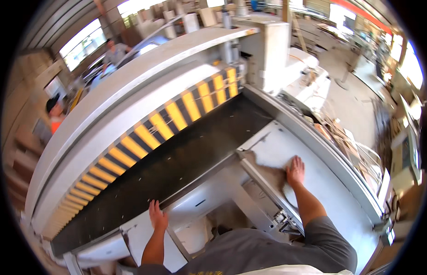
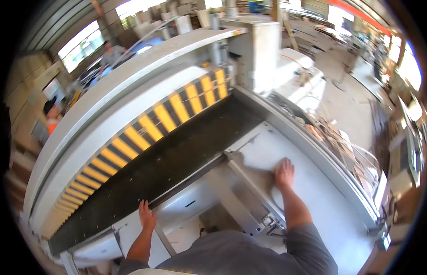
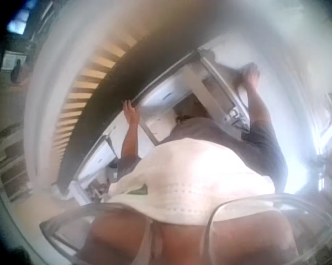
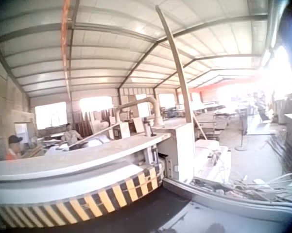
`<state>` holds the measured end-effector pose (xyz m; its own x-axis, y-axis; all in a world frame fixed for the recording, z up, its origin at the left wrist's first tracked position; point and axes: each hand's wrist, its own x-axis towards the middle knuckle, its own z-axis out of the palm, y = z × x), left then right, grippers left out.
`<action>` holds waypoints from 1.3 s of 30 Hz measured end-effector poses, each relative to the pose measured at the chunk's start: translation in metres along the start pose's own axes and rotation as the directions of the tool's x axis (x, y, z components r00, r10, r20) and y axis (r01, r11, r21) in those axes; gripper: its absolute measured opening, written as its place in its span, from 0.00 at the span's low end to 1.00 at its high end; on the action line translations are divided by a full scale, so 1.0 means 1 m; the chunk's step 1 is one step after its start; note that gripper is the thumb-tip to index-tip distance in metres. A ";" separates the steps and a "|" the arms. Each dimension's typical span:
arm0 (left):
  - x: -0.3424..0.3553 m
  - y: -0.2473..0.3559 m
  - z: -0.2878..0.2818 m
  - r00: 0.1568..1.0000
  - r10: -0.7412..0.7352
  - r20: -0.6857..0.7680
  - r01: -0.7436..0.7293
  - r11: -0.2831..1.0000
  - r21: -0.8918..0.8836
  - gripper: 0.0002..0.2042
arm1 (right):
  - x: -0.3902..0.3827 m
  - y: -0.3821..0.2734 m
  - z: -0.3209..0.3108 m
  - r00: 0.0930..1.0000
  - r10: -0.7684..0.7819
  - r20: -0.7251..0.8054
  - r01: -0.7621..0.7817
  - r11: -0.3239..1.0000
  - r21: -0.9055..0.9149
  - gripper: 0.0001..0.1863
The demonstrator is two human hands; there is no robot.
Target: The person positions and feeds large wood boards into an automated panel saw machine, clearing away scrap pieces between cuts.
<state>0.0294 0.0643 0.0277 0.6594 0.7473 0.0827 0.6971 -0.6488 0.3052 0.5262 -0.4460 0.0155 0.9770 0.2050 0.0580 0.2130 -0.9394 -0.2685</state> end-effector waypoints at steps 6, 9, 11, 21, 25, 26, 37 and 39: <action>-0.003 0.000 -0.021 1.000 -0.029 -0.010 0.029 1.000 -0.005 0.36 | 0.004 -0.010 -0.009 1.000 -0.017 0.002 0.016 0.999 0.045 0.39; 0.007 0.009 -0.023 1.000 -0.020 0.005 0.020 1.000 0.013 0.36 | 0.001 -0.003 -0.017 1.000 -0.019 -0.019 0.019 0.999 0.031 0.39; 0.007 0.008 -0.027 1.000 -0.023 0.012 0.023 1.000 0.019 0.36 | 0.000 -0.006 -0.020 0.999 -0.014 -0.031 0.015 0.999 0.047 0.39; 0.010 -0.001 -0.038 1.000 -0.007 -0.014 0.007 1.000 0.026 0.36 | 0.001 -0.018 -0.034 1.000 -0.009 -0.004 0.009 0.999 0.038 0.39; 0.015 0.004 -0.044 1.000 0.010 0.000 -0.010 1.000 0.022 0.35 | 0.002 -0.015 -0.030 1.000 -0.011 -0.013 0.012 0.999 0.033 0.38; 0.013 0.003 -0.046 1.000 -0.016 -0.008 0.016 0.999 0.028 0.35 | 0.003 -0.021 -0.032 0.999 -0.037 -0.003 0.037 0.999 0.038 0.38; 0.014 0.010 -0.053 0.999 -0.035 0.023 0.034 0.997 0.062 0.34 | 0.005 -0.021 -0.029 0.999 -0.032 -0.015 0.032 0.999 -0.004 0.37; 0.012 0.004 -0.051 1.000 -0.025 0.009 0.025 0.998 0.066 0.35 | 0.005 -0.027 -0.033 1.000 -0.022 0.010 0.022 0.999 0.023 0.37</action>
<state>0.0255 0.0776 0.0788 0.6440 0.7622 0.0662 0.7302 -0.6382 0.2440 0.5251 -0.4284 0.0552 0.9720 0.2287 0.0546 0.2346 -0.9281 -0.2892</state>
